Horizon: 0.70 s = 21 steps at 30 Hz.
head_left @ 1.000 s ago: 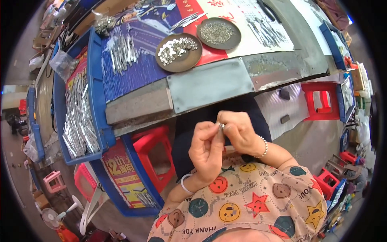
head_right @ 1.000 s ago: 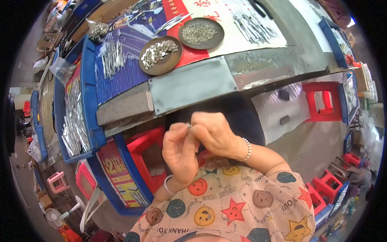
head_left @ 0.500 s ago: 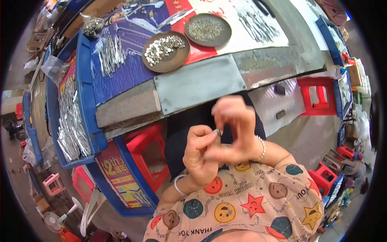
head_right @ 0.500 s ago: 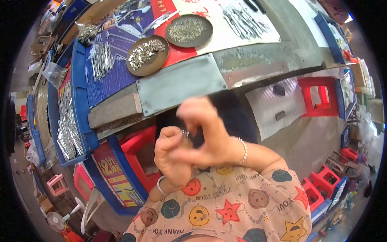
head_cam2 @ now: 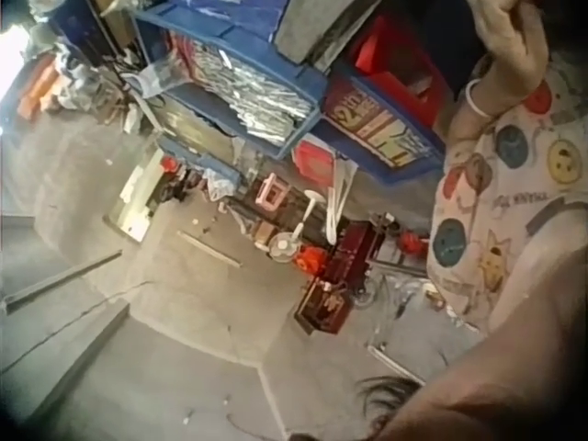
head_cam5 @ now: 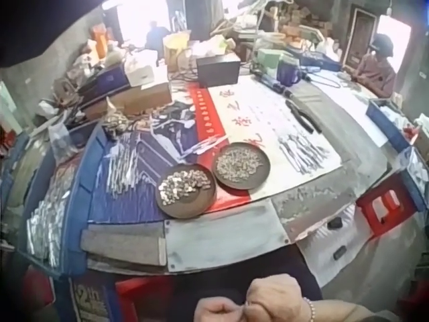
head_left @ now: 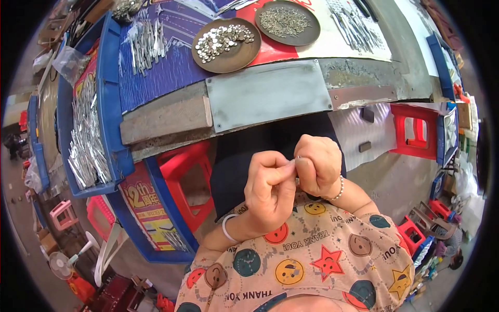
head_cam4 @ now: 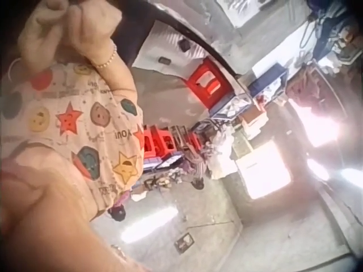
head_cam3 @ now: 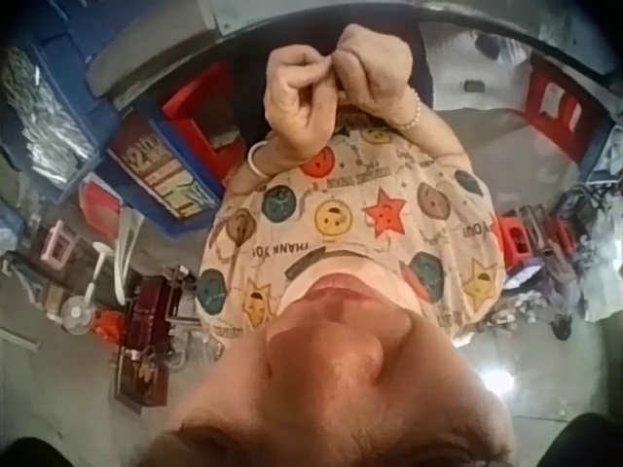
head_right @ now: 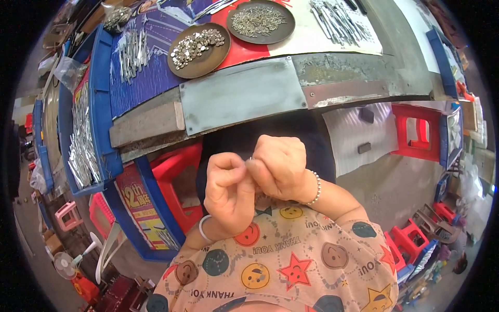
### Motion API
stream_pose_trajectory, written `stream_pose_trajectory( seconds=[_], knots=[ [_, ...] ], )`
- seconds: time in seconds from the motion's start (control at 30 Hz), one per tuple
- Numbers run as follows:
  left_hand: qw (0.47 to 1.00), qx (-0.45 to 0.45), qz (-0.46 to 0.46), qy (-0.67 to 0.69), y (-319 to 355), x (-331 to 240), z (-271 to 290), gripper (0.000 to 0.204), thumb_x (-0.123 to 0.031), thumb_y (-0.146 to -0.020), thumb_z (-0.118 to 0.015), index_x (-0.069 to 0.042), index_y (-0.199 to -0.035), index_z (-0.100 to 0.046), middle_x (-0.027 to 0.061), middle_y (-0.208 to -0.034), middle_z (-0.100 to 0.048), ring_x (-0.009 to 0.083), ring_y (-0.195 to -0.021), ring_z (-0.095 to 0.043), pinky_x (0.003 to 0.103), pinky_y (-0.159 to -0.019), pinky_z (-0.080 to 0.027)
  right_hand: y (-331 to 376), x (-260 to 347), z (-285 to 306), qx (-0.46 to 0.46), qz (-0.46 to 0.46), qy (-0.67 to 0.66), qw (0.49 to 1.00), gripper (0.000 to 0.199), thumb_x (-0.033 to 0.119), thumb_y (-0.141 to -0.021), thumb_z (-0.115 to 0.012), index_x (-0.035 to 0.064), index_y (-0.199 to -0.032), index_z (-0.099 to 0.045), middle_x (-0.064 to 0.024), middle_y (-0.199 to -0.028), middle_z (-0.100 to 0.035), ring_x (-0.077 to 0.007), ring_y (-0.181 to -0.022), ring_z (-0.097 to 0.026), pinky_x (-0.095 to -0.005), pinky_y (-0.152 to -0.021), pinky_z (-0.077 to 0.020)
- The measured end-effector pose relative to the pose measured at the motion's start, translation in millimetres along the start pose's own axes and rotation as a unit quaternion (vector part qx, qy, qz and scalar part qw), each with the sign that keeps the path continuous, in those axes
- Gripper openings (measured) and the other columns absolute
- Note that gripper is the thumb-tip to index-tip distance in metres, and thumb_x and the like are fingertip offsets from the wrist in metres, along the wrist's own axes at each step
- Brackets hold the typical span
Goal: Assembling small metal jewelry or decorative components by attaching flower-shaped pieces to thin metal pins.
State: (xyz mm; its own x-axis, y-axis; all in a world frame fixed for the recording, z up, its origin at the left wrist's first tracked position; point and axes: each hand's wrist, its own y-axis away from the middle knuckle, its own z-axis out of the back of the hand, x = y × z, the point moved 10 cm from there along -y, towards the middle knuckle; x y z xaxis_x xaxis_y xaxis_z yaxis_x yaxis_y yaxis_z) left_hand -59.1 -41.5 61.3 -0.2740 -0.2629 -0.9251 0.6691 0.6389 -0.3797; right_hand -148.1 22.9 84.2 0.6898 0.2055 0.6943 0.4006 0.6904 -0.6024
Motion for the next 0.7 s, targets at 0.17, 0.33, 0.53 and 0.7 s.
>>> stream_pose_trajectory(
  seconds=[0.17,0.33,0.53,0.7],
  knots=[
    [0.998,-0.010,0.043,0.046,3.9,19.3,0.6,0.016,0.012,-0.082,-0.058,0.002,-0.094,-0.055,0.0125,-0.092,-0.053,0.0118,-0.068,-0.050,0.020,-0.053,-0.041,8.8,-34.0,-15.5,0.070,-0.148,-0.145,0.976,0.015,0.006,-0.080,-0.055,-0.0001,-0.069,-0.049,-0.0095,-0.059,-0.049,-0.0207,-0.048,-0.044,-0.0278,-0.044,-0.0355],
    [0.997,-0.007,0.064,0.048,5.3,23.3,-0.8,0.015,0.011,-0.083,-0.058,0.001,-0.093,-0.055,0.0113,-0.092,-0.053,0.0107,-0.068,-0.050,0.020,-0.053,-0.041,4.7,-16.4,5.2,-0.046,-0.060,-0.003,0.997,0.008,0.001,-0.073,-0.061,0.0003,-0.071,-0.053,-0.0090,-0.064,-0.052,-0.0216,-0.052,-0.051,-0.0271,-0.045,-0.0403],
    [0.996,0.040,-0.010,-0.074,-5.8,3.2,-5.2,0.020,0.012,-0.077,-0.062,0.001,-0.091,-0.056,0.0132,-0.090,-0.055,0.0210,-0.070,-0.058,0.027,-0.055,-0.048,32.7,-65.0,-28.3,0.078,-0.345,-0.321,0.879,0.063,0.048,-0.099,-0.029,0.0010,-0.060,-0.047,-0.0070,-0.059,-0.049,-0.0105,-0.044,-0.037,-0.0233,-0.039,-0.0279],
    [0.986,0.051,-0.044,-0.152,-12.1,1.3,-8.3,0.021,0.012,-0.074,-0.064,0.000,-0.090,-0.057,0.0133,-0.091,-0.055,0.0227,-0.068,-0.060,0.029,-0.052,-0.049,49.1,-73.2,-26.0,0.006,-0.381,-0.459,0.802,0.065,0.058,-0.095,-0.028,-0.0029,-0.095,-0.052,-0.0106,-0.091,-0.054,-0.0091,-0.056,-0.046,-0.0216,-0.055,-0.0414]
  ],
)
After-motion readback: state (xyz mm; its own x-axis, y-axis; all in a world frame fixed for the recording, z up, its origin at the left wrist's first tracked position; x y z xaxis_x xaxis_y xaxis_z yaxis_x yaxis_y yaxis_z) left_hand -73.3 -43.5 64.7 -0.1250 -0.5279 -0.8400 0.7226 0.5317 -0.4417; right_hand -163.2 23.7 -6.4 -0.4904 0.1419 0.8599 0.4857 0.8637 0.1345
